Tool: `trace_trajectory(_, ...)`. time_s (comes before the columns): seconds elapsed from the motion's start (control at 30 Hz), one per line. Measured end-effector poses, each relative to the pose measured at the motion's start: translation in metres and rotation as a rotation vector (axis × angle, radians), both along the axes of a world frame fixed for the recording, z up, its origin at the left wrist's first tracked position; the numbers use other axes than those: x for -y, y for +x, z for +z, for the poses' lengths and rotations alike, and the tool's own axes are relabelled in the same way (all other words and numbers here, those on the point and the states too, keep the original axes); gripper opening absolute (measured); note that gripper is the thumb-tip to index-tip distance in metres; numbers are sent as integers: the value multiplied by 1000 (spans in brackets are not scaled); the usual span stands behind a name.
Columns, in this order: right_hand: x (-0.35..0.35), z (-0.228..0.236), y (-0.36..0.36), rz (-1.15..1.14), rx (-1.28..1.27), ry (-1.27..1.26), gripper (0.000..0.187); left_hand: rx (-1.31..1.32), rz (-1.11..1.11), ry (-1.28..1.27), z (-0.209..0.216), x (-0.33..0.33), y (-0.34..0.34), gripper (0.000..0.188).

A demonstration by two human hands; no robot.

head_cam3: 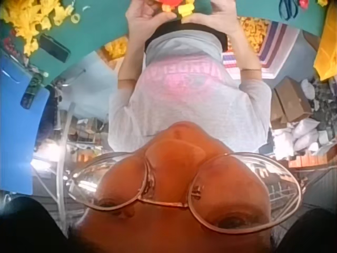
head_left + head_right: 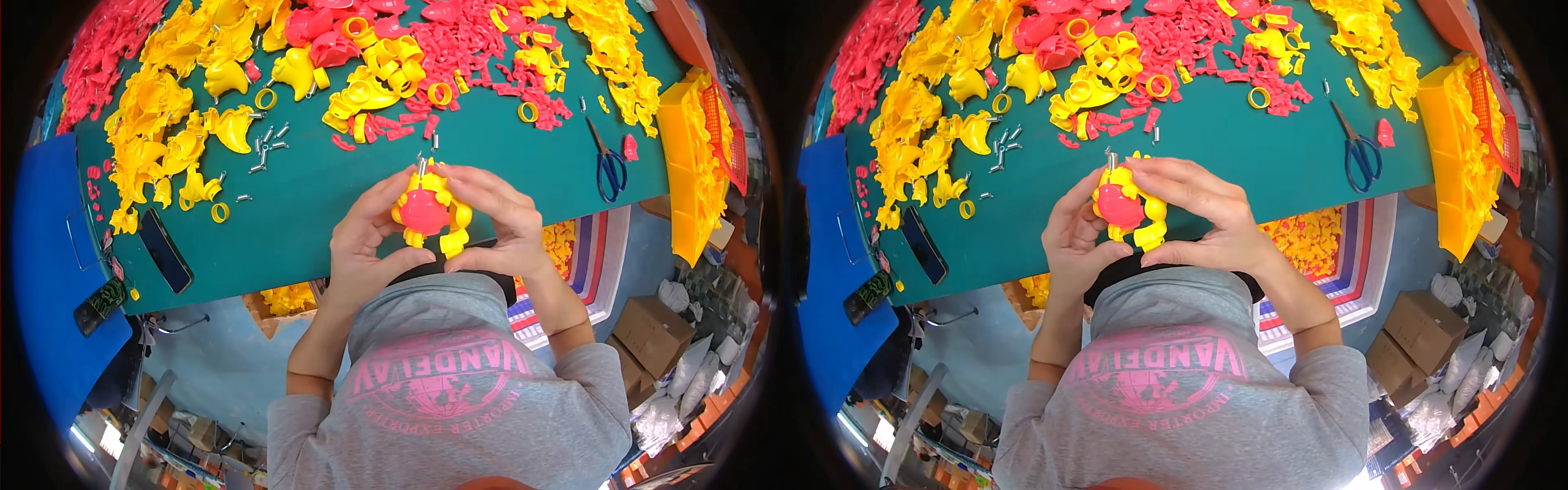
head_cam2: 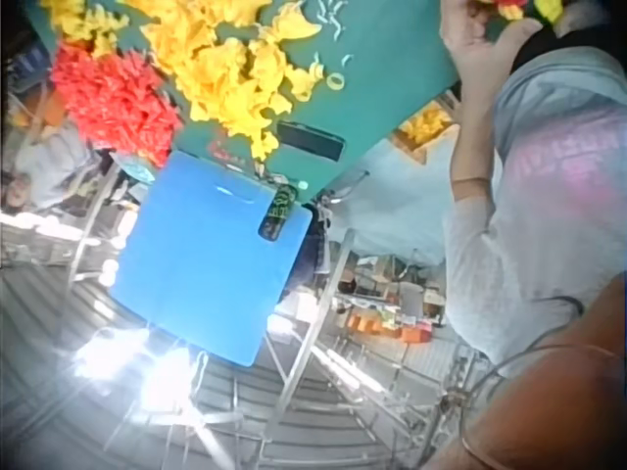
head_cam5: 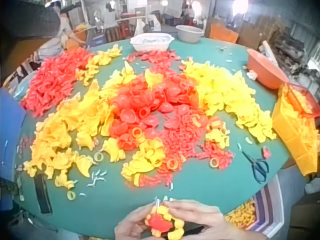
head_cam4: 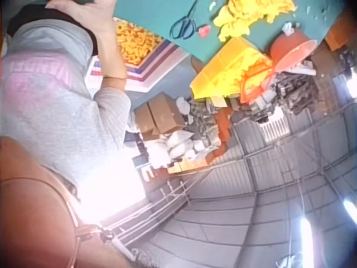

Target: Assembling small yellow and pink rubber components by hand at a workshop table.

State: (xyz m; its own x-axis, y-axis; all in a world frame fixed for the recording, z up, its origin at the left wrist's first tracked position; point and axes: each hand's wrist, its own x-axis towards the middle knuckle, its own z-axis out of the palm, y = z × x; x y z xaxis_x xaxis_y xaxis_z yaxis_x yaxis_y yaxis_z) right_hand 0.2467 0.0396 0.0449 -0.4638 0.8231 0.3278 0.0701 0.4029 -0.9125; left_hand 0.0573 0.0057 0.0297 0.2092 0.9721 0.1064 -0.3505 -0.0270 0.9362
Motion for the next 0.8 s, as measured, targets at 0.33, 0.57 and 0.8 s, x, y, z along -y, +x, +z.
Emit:
trace_trajectory(0.33, 0, -10, -6, -3, -169, -126, 58, 106, 34, -131, 6, -1, 7, 75)
trace_trajectory(0.57, -2, -16, -1, 34, -236, -184, 41, 138, 4, -249, 10, 0, 7, 74)
trace_trajectory(0.8, 0, -20, -11, 42, -390, -245, 55, 20, 51, -230, 20, 2, 11, 78)
